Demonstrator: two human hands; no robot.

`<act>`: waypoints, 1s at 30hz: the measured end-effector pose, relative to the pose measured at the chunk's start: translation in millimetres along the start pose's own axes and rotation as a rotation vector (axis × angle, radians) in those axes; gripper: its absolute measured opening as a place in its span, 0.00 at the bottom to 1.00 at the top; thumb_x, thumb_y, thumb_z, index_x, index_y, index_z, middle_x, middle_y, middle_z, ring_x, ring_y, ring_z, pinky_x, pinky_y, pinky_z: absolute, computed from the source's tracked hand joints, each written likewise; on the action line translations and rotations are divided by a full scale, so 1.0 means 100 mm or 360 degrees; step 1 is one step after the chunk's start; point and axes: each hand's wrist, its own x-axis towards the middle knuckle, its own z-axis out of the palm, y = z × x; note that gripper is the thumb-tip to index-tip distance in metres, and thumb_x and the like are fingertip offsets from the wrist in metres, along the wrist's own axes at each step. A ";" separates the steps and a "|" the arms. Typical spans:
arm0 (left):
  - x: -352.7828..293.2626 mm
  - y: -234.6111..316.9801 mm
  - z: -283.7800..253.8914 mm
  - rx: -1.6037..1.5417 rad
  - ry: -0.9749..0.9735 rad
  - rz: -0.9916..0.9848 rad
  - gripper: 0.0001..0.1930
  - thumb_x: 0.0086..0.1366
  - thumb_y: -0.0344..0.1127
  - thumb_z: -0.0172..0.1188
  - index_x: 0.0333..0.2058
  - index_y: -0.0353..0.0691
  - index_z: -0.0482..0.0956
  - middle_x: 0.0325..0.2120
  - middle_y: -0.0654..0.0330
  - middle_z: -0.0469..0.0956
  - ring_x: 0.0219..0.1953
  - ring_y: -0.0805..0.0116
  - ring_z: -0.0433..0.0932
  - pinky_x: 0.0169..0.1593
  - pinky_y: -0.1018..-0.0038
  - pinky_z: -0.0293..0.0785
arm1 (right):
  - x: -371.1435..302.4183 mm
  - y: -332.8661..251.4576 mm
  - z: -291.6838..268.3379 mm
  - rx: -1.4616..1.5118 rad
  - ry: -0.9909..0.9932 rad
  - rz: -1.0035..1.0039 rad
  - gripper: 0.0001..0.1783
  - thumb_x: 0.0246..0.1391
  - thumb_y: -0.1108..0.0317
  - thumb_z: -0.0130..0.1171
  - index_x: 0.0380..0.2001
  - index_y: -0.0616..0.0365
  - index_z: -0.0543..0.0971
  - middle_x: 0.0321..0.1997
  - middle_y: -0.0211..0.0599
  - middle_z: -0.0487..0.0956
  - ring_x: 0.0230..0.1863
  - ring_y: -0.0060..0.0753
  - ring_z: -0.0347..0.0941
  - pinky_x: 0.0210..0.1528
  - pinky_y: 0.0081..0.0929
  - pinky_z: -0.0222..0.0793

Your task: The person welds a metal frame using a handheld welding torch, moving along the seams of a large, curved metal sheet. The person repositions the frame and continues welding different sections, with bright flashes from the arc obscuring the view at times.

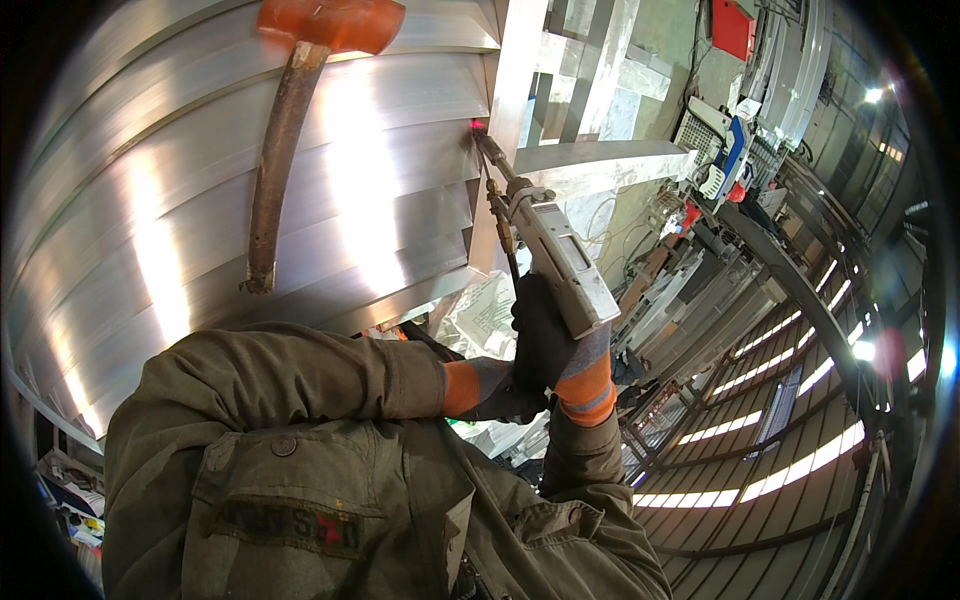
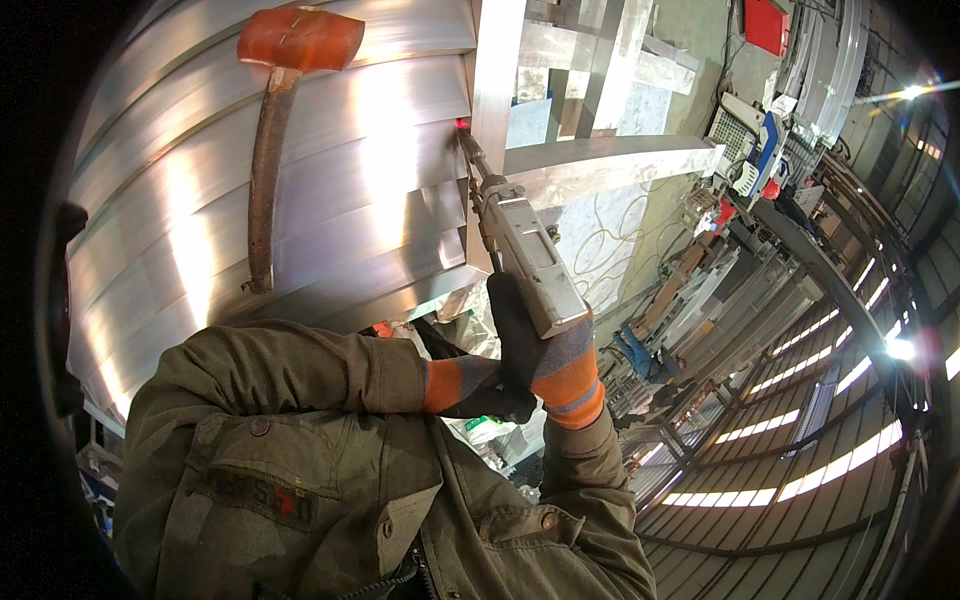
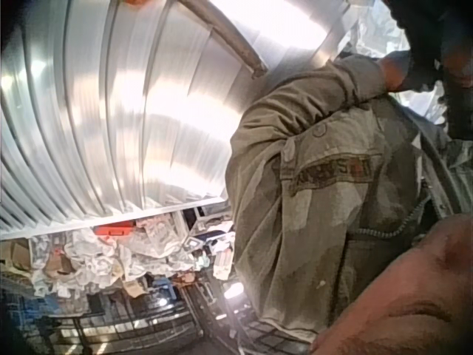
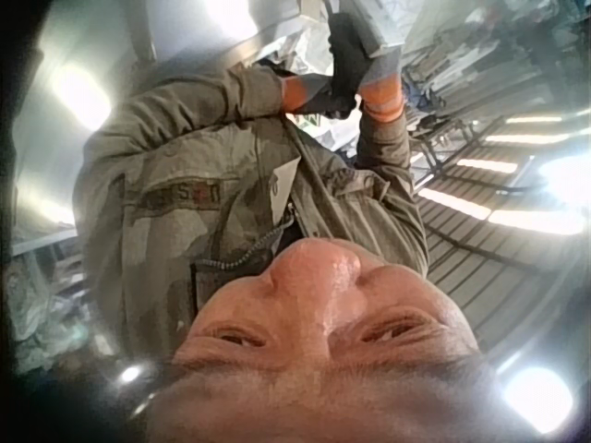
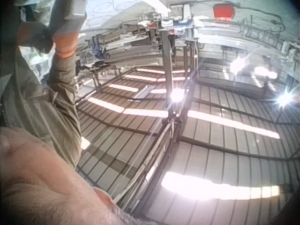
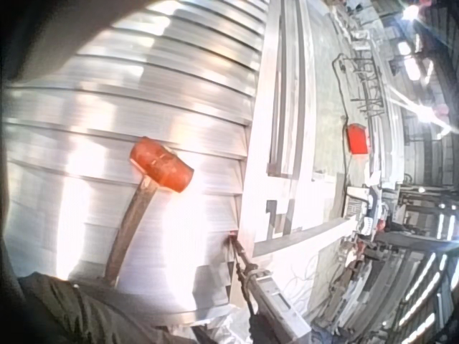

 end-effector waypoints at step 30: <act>-0.05 0.06 -0.02 0.0191 -0.0023 -0.0123 0.15 0.83 0.47 0.61 0.52 0.42 0.85 0.42 0.65 0.86 0.43 0.72 0.81 0.49 0.66 0.79 | -0.05 -0.12 -0.07 0.0204 -0.0021 0.0069 0.17 0.72 0.72 0.68 0.59 0.66 0.85 0.41 0.35 0.88 0.38 0.25 0.84 0.37 0.28 0.80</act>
